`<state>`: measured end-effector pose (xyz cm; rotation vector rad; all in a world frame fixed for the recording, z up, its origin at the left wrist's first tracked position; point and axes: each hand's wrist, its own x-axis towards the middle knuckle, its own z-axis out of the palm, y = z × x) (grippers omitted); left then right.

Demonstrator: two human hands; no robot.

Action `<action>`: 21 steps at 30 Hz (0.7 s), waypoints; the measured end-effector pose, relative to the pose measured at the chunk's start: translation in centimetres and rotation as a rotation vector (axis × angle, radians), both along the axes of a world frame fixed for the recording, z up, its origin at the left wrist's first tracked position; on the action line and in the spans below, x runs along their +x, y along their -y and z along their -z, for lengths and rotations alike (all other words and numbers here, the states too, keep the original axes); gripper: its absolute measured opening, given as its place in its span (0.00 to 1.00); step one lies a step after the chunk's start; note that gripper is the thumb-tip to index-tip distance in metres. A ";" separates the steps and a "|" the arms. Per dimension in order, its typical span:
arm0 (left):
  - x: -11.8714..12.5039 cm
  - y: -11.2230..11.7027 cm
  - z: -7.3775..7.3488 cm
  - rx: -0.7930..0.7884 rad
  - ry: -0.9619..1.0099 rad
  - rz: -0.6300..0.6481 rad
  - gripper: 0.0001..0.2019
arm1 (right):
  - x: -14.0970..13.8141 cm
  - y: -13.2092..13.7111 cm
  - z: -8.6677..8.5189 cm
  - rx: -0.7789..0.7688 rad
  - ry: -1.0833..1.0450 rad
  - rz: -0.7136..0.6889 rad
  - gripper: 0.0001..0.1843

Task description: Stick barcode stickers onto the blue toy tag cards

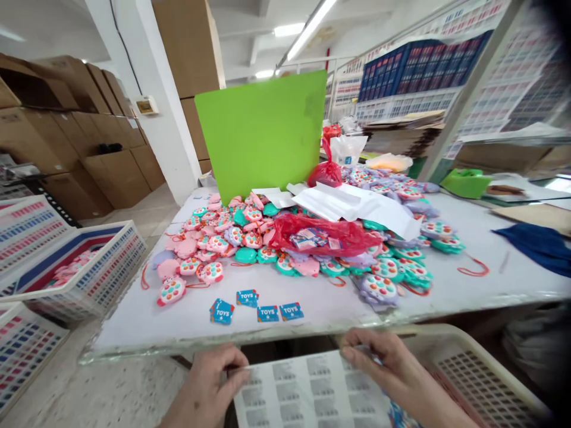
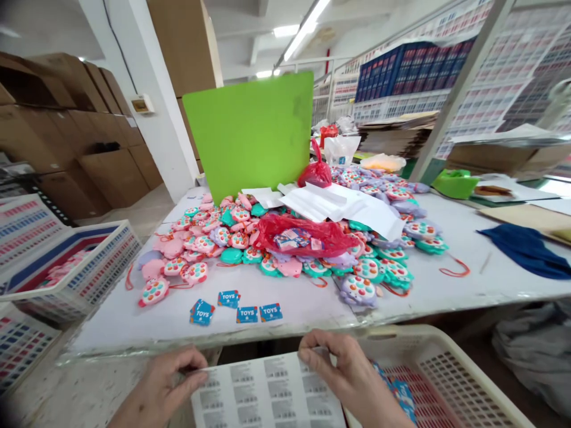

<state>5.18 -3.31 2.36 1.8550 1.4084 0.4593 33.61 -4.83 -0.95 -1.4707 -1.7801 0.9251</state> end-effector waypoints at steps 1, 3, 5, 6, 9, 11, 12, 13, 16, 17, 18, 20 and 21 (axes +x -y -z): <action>-0.3 -0.2 0.0 -0.030 0.074 -0.048 0.09 | 0.2 -0.2 0.0 0.001 -0.004 0.008 0.19; -0.6 -0.6 0.4 -0.095 0.241 -0.130 0.12 | 0.6 -0.5 0.1 -0.009 -0.011 0.006 0.19; -0.7 -1.0 1.0 -0.148 0.375 -0.185 0.16 | 1.0 -0.7 0.2 -0.036 0.004 -0.006 0.19; -0.5 -1.1 1.3 -0.166 0.411 -0.203 0.17 | 1.1 -0.7 0.2 -0.047 0.027 -0.012 0.19; 0.4 -1.1 1.8 -0.174 0.424 -0.202 0.18 | 0.6 -0.7 -0.4 0.004 0.131 0.005 0.16; 1.1 -1.0 1.8 -0.171 0.421 -0.181 0.18 | -0.7 -0.8 -1.2 0.099 0.169 -0.017 0.13; 1.4 -1.1 1.7 -0.174 0.421 -0.161 0.17 | -1.5 -0.9 -1.6 0.137 0.175 -0.057 0.12; 1.6 -1.2 1.6 -0.179 0.423 -0.136 0.17 | -2.5 -1.0 -2.0 0.158 0.176 -0.109 0.11; 1.8 -1.9 1.4 -0.166 0.423 -0.087 0.16 | -5.2 -1.5 -2.5 0.127 0.171 -0.167 0.13; 1.8 -2.2 1.5 -0.160 0.426 -0.076 0.16 | -5.9 -1.7 -2.5 0.106 0.167 -0.148 0.14; 1.7 -2.5 1.7 -0.162 0.425 -0.065 0.16 | -6.4 -1.8 -2.4 0.098 0.161 -0.121 0.15; 1.7 -3.2 2.2 -0.188 0.398 -0.039 0.16 | -7.0 -1.8 -2.1 0.094 0.149 -0.084 0.14; 1.8 -3.5 2.6 -0.199 0.375 -0.024 0.16 | -7.1 -1.8 -2.0 0.093 0.143 -0.070 0.13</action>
